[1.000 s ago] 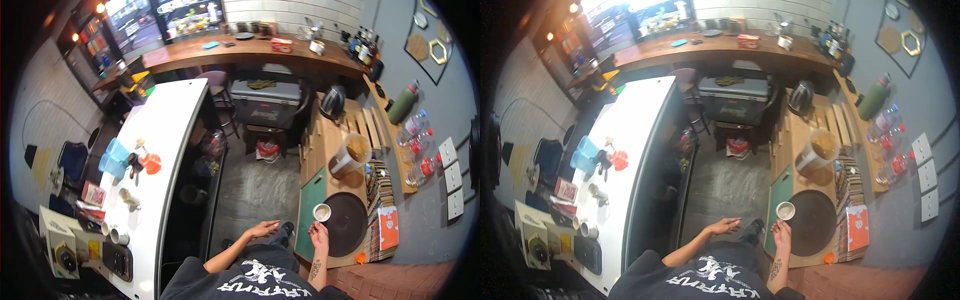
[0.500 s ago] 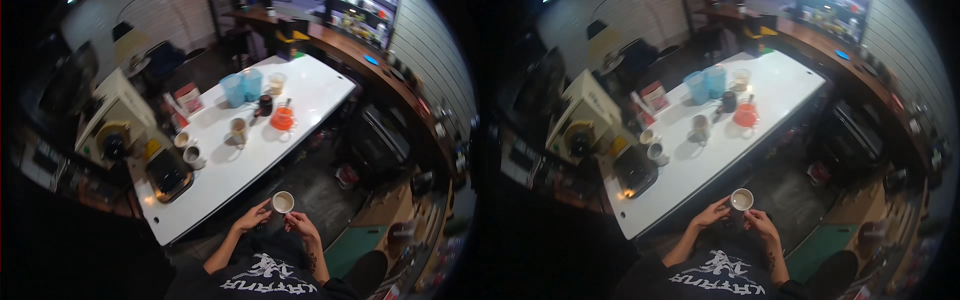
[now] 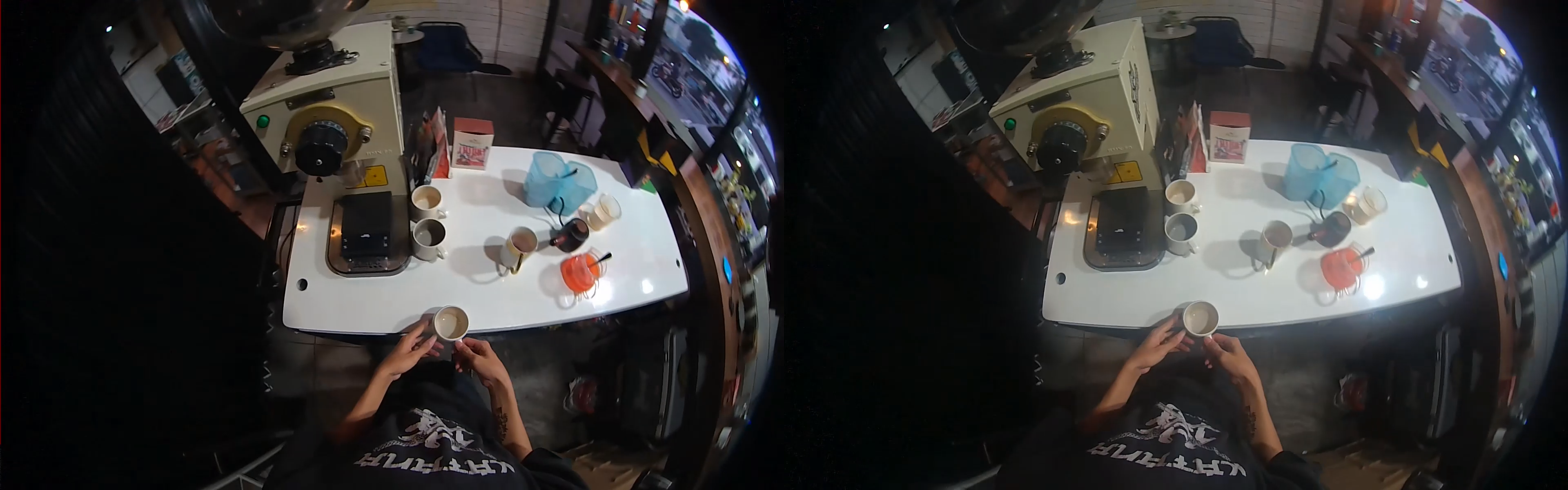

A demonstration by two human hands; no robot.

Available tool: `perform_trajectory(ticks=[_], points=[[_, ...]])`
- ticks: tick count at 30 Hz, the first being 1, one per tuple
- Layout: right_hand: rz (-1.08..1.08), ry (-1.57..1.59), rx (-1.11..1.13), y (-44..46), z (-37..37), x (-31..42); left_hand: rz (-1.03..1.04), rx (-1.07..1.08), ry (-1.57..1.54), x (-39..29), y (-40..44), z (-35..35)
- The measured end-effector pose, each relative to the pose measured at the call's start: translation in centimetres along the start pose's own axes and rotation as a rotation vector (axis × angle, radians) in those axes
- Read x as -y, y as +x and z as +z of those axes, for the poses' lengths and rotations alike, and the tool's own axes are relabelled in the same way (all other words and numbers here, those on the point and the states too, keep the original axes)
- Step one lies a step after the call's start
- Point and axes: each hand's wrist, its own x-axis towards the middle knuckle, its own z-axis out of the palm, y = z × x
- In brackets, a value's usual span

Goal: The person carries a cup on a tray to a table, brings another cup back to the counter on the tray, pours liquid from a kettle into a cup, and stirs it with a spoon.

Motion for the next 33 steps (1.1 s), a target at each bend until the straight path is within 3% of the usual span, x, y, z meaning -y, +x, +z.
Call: perform_trajectory(ticks=[10, 14, 16, 18, 20, 23, 26, 28, 30, 33], points=[[0.036, -0.129, 0.077, 5.5, -6.7, 4.4, 0.124, -0.249, -0.016, -1.2, 7.3, 3.0], [0.061, -0.059, 0.176, 6.8, -8.7, 6.2, 0.398, -0.508, 0.411, -3.3, 9.1, 2.9], [0.087, -0.047, 0.210, 7.4, -8.8, 6.9, 0.538, -0.662, 0.402, -3.9, 10.9, 2.1], [0.073, -0.122, 0.252, 8.2, -9.0, 6.8, 0.526, -0.747, 0.580, -7.2, 11.2, 2.0], [0.074, -0.100, 0.253, 8.6, -9.0, 7.1, 0.539, -0.737, 0.608, -9.2, 13.2, 0.9], [0.050, -0.059, 0.233, 8.6, -8.5, 7.2, 0.616, -0.731, 0.891, -11.2, 16.1, -0.9], [0.013, -0.087, 0.208, 9.4, -8.7, 7.4, 0.596, -0.727, 1.010, -12.4, 19.4, -1.8], [0.011, -0.098, 0.177, 8.8, -9.0, 7.1, 0.357, -0.696, 0.984, -13.2, 20.7, -1.7], [-0.021, -0.144, 0.177, 8.6, -9.8, 7.4, 0.395, -0.636, 1.024, -12.7, 22.5, -3.0], [-0.030, -0.137, 0.171, 8.4, -10.9, 6.9, 0.432, -0.726, 1.124, -12.3, 23.9, -3.6]])
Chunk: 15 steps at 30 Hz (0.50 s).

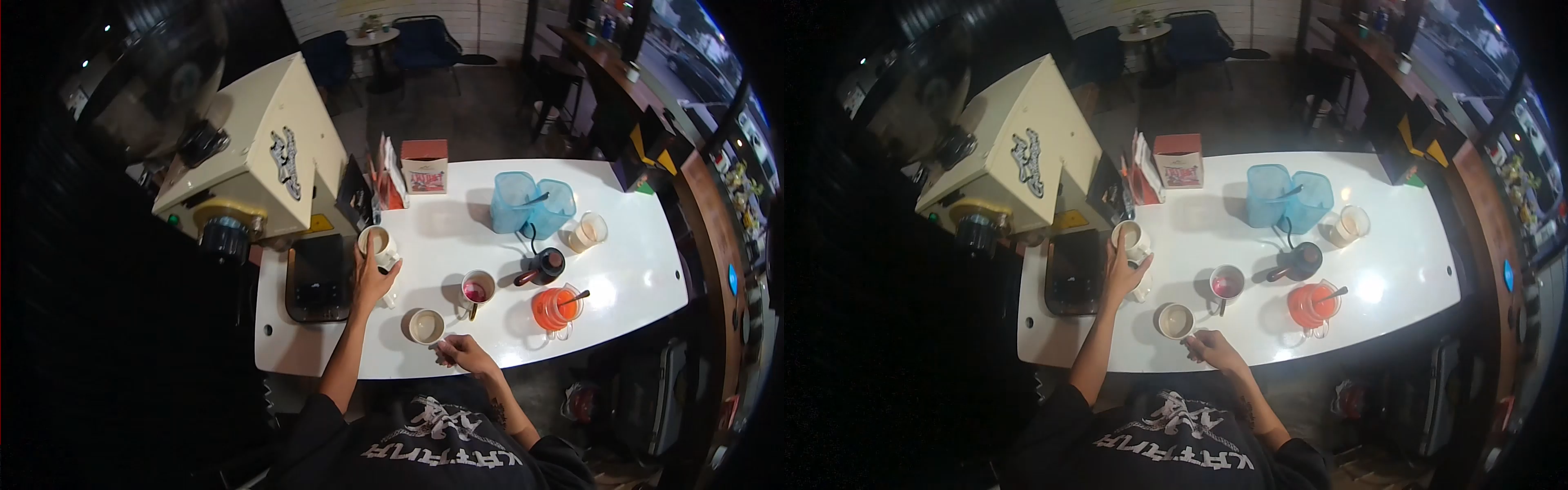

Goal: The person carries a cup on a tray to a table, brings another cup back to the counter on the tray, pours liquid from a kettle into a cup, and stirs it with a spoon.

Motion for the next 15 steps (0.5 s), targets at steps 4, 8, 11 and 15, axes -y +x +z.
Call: perform_trajectory(ticks=[4, 8, 11, 15], points=[[0.028, -0.010, -0.036, -0.6, -0.1, -0.1, -0.038, 0.011, 0.056, 0.1, 0.3, 0.3], [0.041, 0.005, -0.071, -1.1, 0.2, 0.7, 0.003, 0.026, 0.029, 0.0, 1.0, 0.3], [0.014, 0.027, -0.092, -1.2, 0.4, 0.4, 0.058, 0.036, 0.002, 0.0, 1.6, 0.6], [0.004, 0.027, -0.110, -1.2, 0.6, 0.3, 0.104, 0.105, -0.013, -0.7, 3.0, 1.2]])
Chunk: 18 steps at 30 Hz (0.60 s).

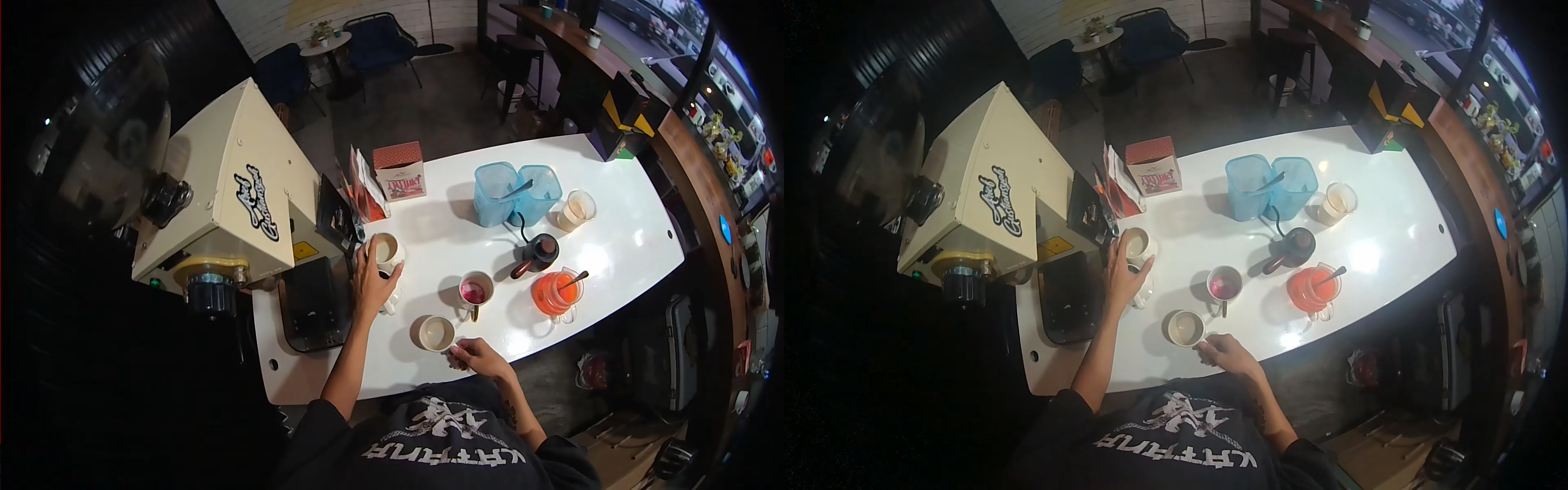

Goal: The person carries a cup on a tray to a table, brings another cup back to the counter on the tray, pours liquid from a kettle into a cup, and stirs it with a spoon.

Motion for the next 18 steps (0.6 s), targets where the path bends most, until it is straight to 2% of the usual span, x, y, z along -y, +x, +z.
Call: perform_trajectory(ticks=[6, 10, 12, 18], points=[[0.017, -0.010, -0.087, -0.4, 0.3, 0.0, 0.210, 0.040, -0.082, -1.9, 3.3, 1.3], [0.020, 0.020, -0.121, -0.4, 0.4, -0.4, 0.288, 0.127, -0.036, -3.1, 6.1, 2.7], [0.023, 0.034, -0.146, -0.1, 0.5, -0.8, 0.343, 0.249, -0.093, -3.8, 7.8, 3.2], [0.034, 0.061, -0.200, -0.3, 0.5, -0.5, 0.489, 0.334, -0.130, -5.6, 11.3, 5.0]])
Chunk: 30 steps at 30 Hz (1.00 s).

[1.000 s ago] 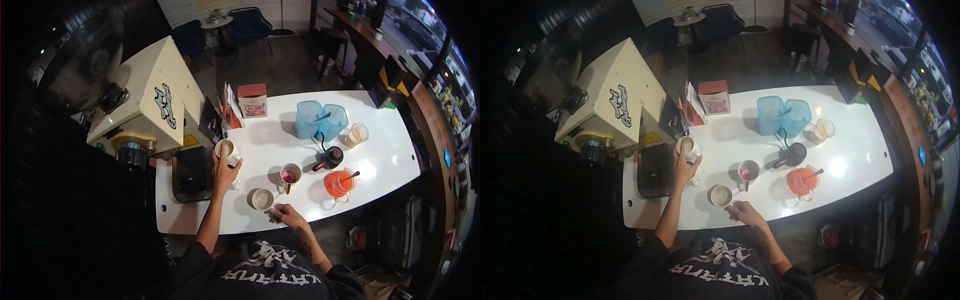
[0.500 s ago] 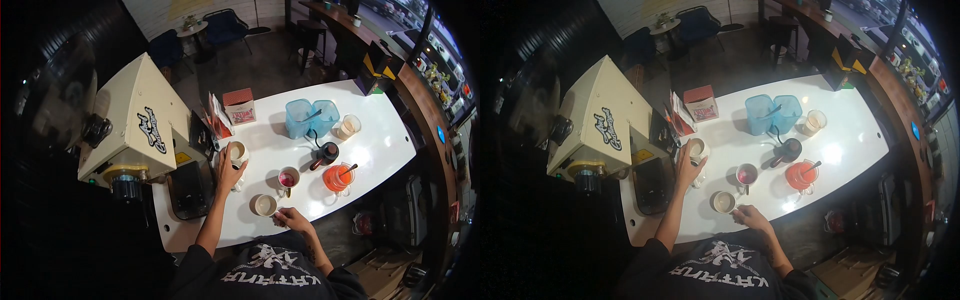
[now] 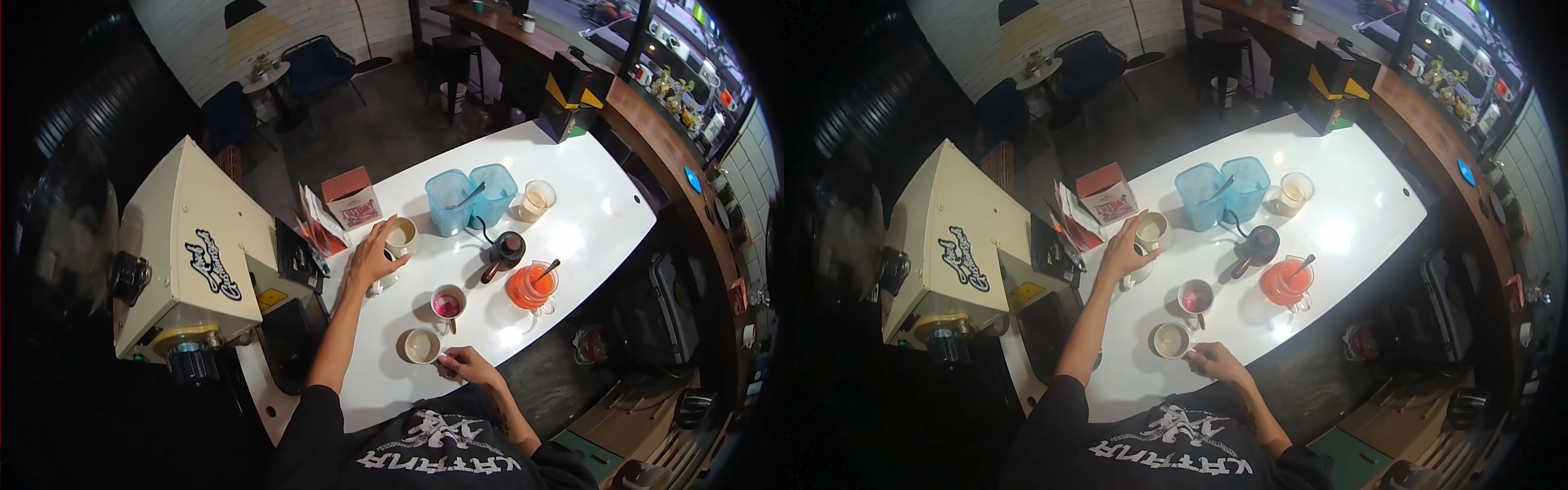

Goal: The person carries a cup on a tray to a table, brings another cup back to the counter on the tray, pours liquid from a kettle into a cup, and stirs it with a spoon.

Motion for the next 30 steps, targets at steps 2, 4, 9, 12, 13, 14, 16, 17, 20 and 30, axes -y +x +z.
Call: perform_trajectory(ticks=[2, 4, 9, 12, 13, 14, 16, 17, 20, 30], points=[[0.003, -0.016, -0.010, 0.0, 0.0, 0.1, 0.054, 0.034, -0.013, 0.2, 1.1, 0.1], [-0.001, -0.012, 0.003, -0.2, 0.1, 0.2, 0.085, 0.068, 0.025, 0.0, 1.8, 0.1], [-0.013, -0.126, -0.004, -0.3, -0.1, 0.5, 0.174, 0.141, 0.054, 0.1, 2.8, -0.3], [-0.057, -0.125, -0.002, -0.2, 0.0, 0.8, 0.188, 0.164, 0.039, -0.2, 2.9, -0.5], [-0.043, -0.118, -0.001, -0.2, 0.1, 0.8, 0.178, 0.181, 0.032, -0.3, 3.0, -0.7], [-0.028, -0.111, 0.002, -0.2, 0.3, 0.9, 0.179, 0.175, 0.033, -0.3, 3.1, -0.8], [-0.040, -0.104, 0.015, 0.1, 0.5, 0.4, 0.215, 0.192, 0.039, -0.4, 3.2, -1.0], [-0.050, -0.093, 0.026, 0.2, 0.5, 0.2, 0.216, 0.186, 0.038, -0.4, 3.3, -1.0], [-0.033, -0.136, 0.023, -0.2, 0.7, 1.3, 0.240, 0.199, 0.069, 0.2, 3.6, -0.6], [-0.074, -0.178, 0.088, 0.9, 0.3, -0.1, 0.224, -0.174, 0.029, -0.4, 1.8, -1.2]])
